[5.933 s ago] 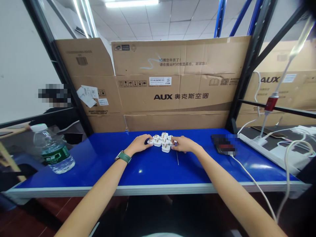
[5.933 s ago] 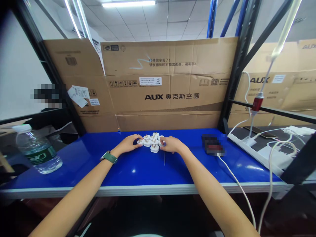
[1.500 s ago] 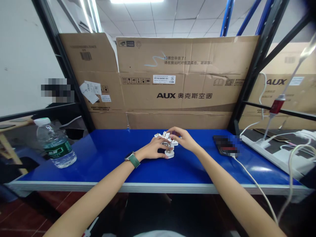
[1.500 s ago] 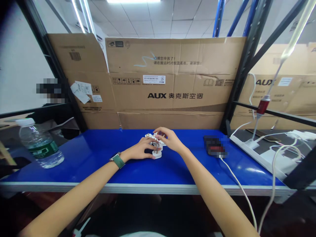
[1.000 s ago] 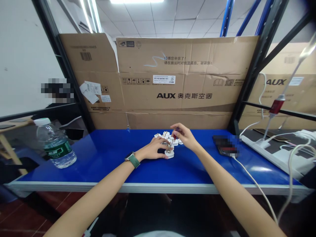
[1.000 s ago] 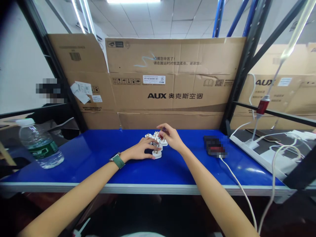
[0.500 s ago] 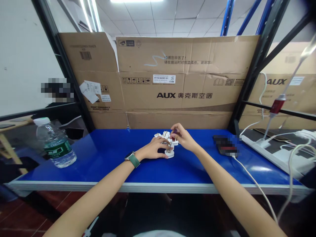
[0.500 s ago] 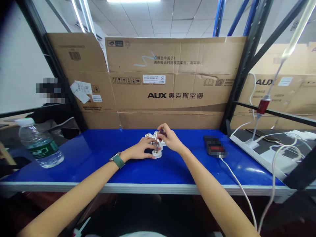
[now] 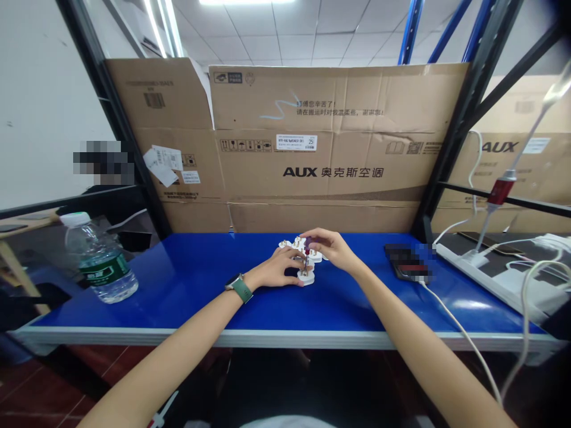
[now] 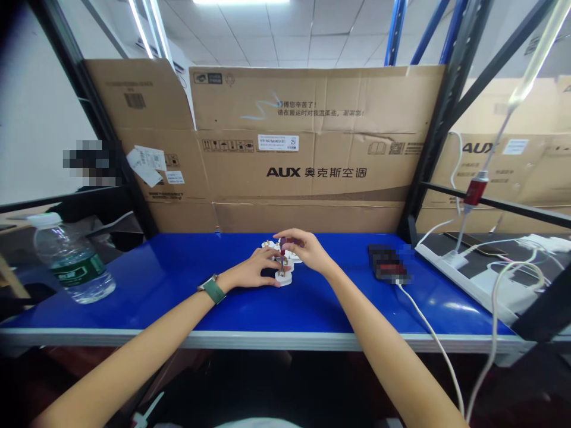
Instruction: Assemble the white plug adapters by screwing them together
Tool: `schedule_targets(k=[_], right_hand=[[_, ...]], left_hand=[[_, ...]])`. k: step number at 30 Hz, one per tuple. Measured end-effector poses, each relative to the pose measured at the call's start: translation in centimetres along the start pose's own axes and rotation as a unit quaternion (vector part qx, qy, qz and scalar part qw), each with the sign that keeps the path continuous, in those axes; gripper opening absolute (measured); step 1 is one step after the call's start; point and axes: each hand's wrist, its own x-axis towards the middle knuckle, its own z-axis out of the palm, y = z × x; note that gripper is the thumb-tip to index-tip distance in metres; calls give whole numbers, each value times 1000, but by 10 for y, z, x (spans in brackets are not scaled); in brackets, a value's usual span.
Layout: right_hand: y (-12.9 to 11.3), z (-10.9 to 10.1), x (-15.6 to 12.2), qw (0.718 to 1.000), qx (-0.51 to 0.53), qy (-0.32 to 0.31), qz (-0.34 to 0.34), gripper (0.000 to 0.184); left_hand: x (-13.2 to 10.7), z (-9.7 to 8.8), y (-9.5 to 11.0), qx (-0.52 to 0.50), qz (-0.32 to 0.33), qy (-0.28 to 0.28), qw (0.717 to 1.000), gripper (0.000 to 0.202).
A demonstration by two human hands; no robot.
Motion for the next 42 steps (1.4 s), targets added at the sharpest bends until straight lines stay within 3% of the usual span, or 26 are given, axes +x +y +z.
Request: schedule_targets(k=[4, 10, 14, 18, 23, 32, 38, 42], right_hand=[[-3, 2, -1, 1000, -5, -23, 5, 33], [-3, 7, -2, 1000, -4, 6, 20, 30], [-3, 5, -2, 999, 44, -23, 20, 43], [-3, 3, -3, 998, 40, -36, 32, 33], [2, 5, -1, 997, 2, -2, 78, 31], [25, 3, 0, 974, 69, 68, 206, 34], [33, 0, 1, 972, 77, 119, 189, 38], [28, -1, 1, 979, 62, 109, 162, 36]], left_hand=[[0, 0, 1, -6, 1, -2, 1000, 46], [0, 0, 0, -6, 3, 5, 1000, 45], [0, -1, 2, -7, 1, -1, 1000, 45], [1, -2, 3, -3, 1, 0, 1000, 46], [1, -1, 2, 1, -2, -7, 1000, 47], [1, -1, 2, 4, 1, -8, 1000, 47], [1, -1, 2, 5, 5, -8, 1000, 47], [1, -1, 3, 7, 4, -5, 1000, 47]])
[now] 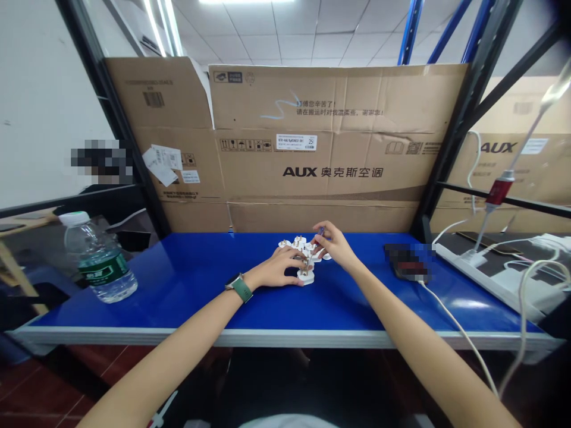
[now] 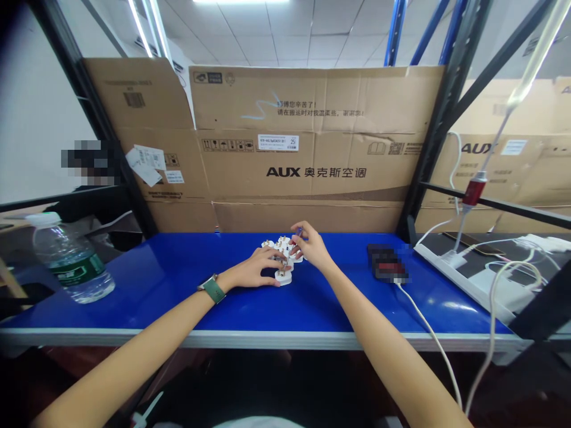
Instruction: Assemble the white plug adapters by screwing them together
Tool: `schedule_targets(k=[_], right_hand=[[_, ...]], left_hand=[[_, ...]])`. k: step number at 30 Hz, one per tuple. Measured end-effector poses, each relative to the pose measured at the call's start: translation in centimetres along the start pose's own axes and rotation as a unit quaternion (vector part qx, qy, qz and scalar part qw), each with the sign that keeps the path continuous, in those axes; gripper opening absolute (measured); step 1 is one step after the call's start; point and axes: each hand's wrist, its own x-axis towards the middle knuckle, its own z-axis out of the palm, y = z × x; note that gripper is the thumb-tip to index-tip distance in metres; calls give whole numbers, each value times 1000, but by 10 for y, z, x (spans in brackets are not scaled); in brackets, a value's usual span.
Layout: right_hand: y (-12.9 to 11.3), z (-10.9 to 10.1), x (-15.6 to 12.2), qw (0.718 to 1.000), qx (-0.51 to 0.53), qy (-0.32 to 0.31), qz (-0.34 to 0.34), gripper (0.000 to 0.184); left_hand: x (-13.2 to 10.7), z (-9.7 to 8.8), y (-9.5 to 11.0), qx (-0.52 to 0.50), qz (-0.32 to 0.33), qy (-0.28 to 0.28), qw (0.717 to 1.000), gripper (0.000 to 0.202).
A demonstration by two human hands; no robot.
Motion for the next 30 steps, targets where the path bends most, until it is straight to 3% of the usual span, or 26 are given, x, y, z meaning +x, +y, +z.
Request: schedule_targets(k=[8, 18, 30], right_hand=[[-12, 9, -7, 998, -48, -48, -16, 25], [0, 7, -4, 999, 1, -34, 39, 30], [1, 6, -4, 999, 11, -39, 33, 29]], left_hand=[[1, -2, 2, -5, 2, -1, 1000, 48], [1, 1, -1, 1, -6, -3, 1000, 49], [0, 2, -3, -1, 2, 2, 1000, 48]])
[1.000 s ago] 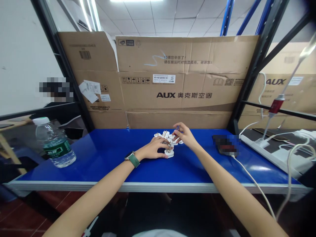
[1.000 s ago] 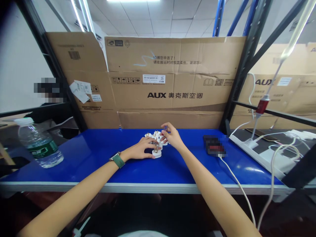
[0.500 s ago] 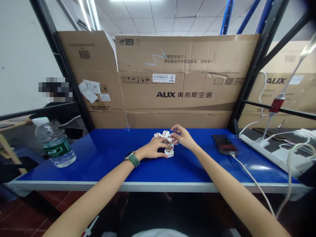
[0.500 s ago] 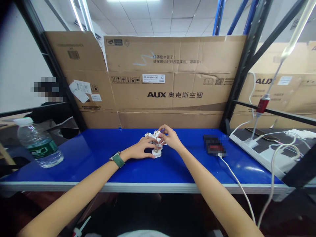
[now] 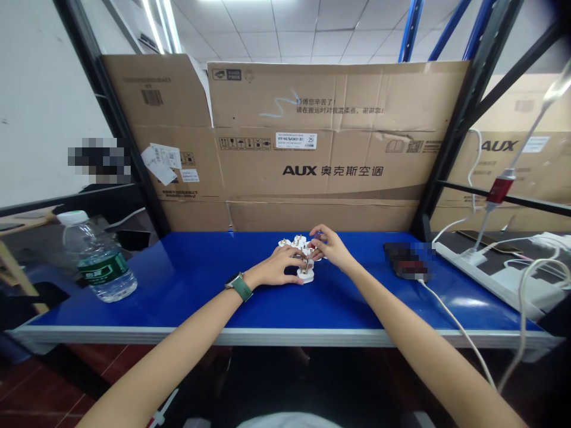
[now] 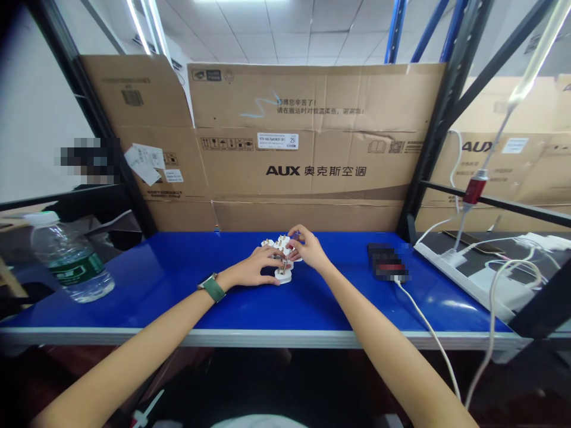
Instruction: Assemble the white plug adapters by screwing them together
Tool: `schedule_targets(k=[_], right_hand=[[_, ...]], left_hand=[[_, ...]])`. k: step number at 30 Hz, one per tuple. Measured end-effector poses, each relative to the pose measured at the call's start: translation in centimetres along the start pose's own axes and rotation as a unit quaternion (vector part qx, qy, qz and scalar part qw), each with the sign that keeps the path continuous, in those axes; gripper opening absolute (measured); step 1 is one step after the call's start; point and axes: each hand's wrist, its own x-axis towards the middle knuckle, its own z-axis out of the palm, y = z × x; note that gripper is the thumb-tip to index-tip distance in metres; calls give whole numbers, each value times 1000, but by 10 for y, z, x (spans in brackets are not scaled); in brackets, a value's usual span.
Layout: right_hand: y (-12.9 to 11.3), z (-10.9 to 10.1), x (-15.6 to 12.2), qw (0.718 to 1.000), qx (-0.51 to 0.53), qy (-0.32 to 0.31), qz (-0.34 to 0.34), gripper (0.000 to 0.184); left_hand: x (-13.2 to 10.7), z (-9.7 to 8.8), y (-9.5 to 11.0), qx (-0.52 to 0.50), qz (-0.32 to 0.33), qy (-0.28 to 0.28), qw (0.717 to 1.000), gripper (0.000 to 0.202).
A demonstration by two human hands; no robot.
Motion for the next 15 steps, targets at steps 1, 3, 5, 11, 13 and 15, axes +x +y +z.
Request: schedule_targets(k=[1, 3, 5, 11, 13, 15], right_hand=[[-1, 0, 0, 1000, -4, -8, -18, 29], [-5, 2, -2, 998, -13, -24, -63, 28], [-10, 4, -4, 994, -19, -38, -101, 26], [-16, 6, -7, 992, -30, -41, -115, 26], [-15, 6, -7, 993, -25, -34, -111, 28], [-16, 5, -6, 993, -18, -28, -109, 31]], left_hand=[[0, 0, 0, 0, 1, 3, 1000, 48], [0, 1, -1, 1, 0, 7, 1000, 48], [0, 1, -1, 1, -3, 6, 1000, 48], [0, 0, 0, -1, -7, 7, 1000, 48], [0, 0, 1, 0, -9, 8, 1000, 48], [-1, 0, 1, 0, -10, 5, 1000, 49]])
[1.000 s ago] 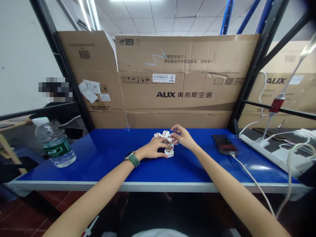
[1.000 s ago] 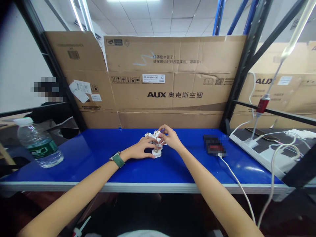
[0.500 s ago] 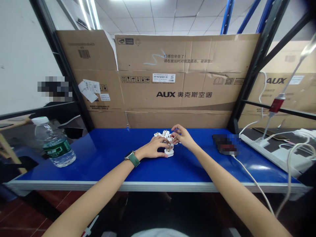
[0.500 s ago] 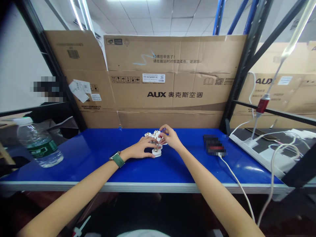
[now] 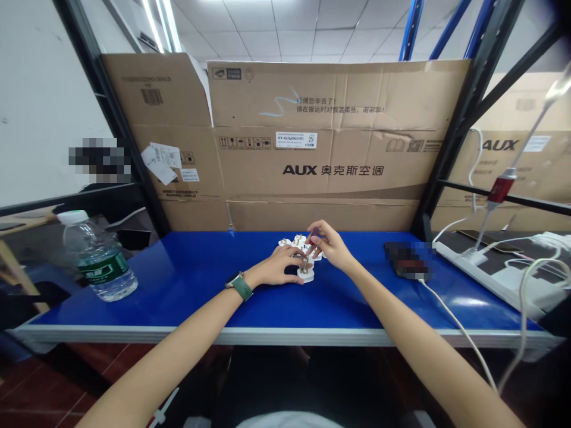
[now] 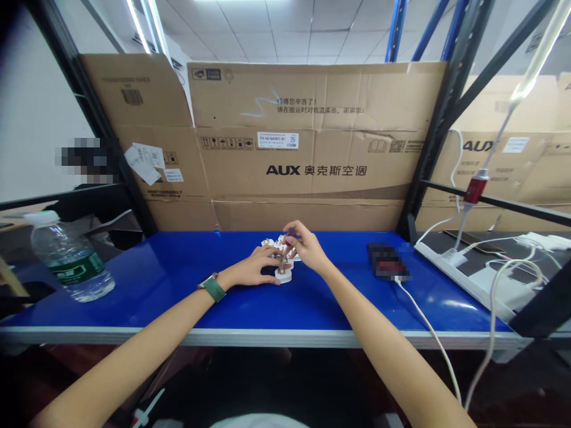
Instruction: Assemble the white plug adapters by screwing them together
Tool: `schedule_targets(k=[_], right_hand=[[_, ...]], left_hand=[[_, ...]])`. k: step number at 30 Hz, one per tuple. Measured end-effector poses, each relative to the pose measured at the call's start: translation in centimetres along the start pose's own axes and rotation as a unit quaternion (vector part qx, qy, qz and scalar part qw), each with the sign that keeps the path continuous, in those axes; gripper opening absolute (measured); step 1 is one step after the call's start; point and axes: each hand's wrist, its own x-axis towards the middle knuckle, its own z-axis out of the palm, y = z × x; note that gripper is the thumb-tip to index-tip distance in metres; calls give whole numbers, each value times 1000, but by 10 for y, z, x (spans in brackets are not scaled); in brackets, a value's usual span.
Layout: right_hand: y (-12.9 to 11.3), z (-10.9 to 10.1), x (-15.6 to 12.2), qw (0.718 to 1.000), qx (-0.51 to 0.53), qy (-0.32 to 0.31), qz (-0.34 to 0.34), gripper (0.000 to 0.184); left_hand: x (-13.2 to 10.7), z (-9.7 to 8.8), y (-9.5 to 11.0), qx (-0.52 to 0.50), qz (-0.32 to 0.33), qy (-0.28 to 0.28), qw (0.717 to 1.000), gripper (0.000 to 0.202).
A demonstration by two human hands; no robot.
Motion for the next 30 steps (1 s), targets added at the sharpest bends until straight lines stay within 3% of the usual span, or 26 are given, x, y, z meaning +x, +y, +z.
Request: schedule_targets(k=[8, 16, 21, 25, 30], right_hand=[[-3, -6, 2, 999, 14, 44, 6, 44], [-3, -6, 3, 997, 18, 72, -6, 44], [0, -6, 4, 993, 30, 112, -28, 43], [4, -10, 6, 987, 28, 152, -35, 40], [7, -13, 4, 987, -45, 157, 0, 30]], left_hand=[[1, -3, 3, -36, -33, 4, 999, 53], [4, -8, 8, -65, -75, 93, 991, 18], [2, -11, 4, -46, -69, 118, 990, 17], [-5, -20, 0, 21, -35, 92, 995, 16], [-9, -24, -3, 62, -35, 55, 996, 19]])
